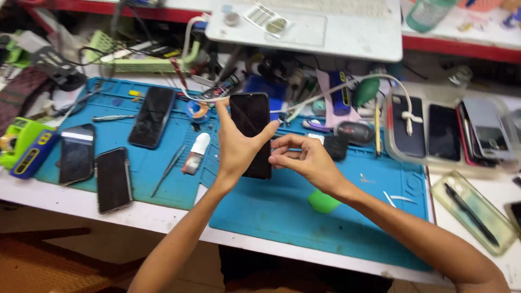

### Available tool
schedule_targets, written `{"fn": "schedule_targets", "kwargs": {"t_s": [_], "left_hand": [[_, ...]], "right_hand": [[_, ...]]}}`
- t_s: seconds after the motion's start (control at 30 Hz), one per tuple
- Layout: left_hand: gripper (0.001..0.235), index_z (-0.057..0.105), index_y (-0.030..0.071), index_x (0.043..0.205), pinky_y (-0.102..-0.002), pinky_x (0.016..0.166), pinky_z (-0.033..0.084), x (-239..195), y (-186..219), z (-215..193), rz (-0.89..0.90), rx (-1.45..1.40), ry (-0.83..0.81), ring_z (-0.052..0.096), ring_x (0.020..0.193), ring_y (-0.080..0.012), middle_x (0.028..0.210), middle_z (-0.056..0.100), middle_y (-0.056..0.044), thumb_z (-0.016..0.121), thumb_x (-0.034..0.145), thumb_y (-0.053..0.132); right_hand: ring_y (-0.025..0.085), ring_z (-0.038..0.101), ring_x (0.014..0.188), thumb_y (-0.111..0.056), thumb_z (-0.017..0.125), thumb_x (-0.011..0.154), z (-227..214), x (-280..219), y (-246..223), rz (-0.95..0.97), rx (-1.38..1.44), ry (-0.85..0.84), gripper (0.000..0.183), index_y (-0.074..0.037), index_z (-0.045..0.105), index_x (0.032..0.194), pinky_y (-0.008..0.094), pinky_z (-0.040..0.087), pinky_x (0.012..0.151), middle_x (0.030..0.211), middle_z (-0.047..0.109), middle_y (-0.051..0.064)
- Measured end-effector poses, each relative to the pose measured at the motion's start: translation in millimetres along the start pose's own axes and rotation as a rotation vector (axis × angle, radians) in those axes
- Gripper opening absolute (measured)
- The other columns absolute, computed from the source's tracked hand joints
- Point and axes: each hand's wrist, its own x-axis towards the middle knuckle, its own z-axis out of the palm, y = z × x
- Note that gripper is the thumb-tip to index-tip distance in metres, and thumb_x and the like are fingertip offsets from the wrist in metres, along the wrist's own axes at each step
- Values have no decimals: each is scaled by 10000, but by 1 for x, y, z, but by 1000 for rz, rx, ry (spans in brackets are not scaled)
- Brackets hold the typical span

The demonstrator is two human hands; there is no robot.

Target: The person removes a transparent case from a black smartphone, then uses a green plastic pry tool to scrape adhesive residue from the phone's edges and back. They continue wiping the screen and body with the tool, turning the phone over to clean multiple sides.

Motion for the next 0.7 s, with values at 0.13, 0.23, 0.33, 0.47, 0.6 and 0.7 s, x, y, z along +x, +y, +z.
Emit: {"fn": "schedule_targets", "kwargs": {"t_s": [0.13,0.23,0.33,0.47,0.6,0.7], "left_hand": [[875,346,160,1327,-583,917,518,-14,-22,50,-74,128,-154,698,1067,-451,1106,707,-242,902,695,398],[876,324,139,1307,-606,920,517,-11,-27,76,-73,221,-235,673,1083,-506,1110,685,-283,898,699,400],[875,306,102,1305,-623,895,514,-18,-26,92,-59,218,-270,660,1077,-548,1121,666,-346,875,719,417],[864,294,62,1318,-652,858,491,-26,-25,100,-39,177,-294,637,1066,-604,1105,636,-399,879,751,349],[879,282,48,1334,-674,841,478,-30,-28,100,-30,166,-274,621,1062,-624,1102,618,-420,891,758,311],[879,286,63,1324,-639,834,502,-28,-28,100,-53,172,-291,639,1054,-598,1098,626,-383,896,740,305]], "right_hand": [[223,751,805,-28,806,810,-39,-25,38,161,68,127,316,97,712,1084,398,649,782,916,733,192],[256,766,827,-11,799,812,-61,-33,48,184,122,168,323,116,701,1092,409,663,784,924,729,216],[242,767,820,-14,787,825,-77,-42,57,174,83,194,315,110,697,1100,391,664,777,928,735,209],[197,748,771,33,732,787,-86,-49,67,171,-22,174,326,84,707,1108,351,666,751,885,733,190],[131,687,647,27,737,781,-84,-51,70,133,-138,169,313,78,699,1088,268,627,608,808,714,158],[96,634,635,3,731,797,-79,-53,69,114,-223,192,290,64,675,1074,239,585,576,759,688,134]]}}
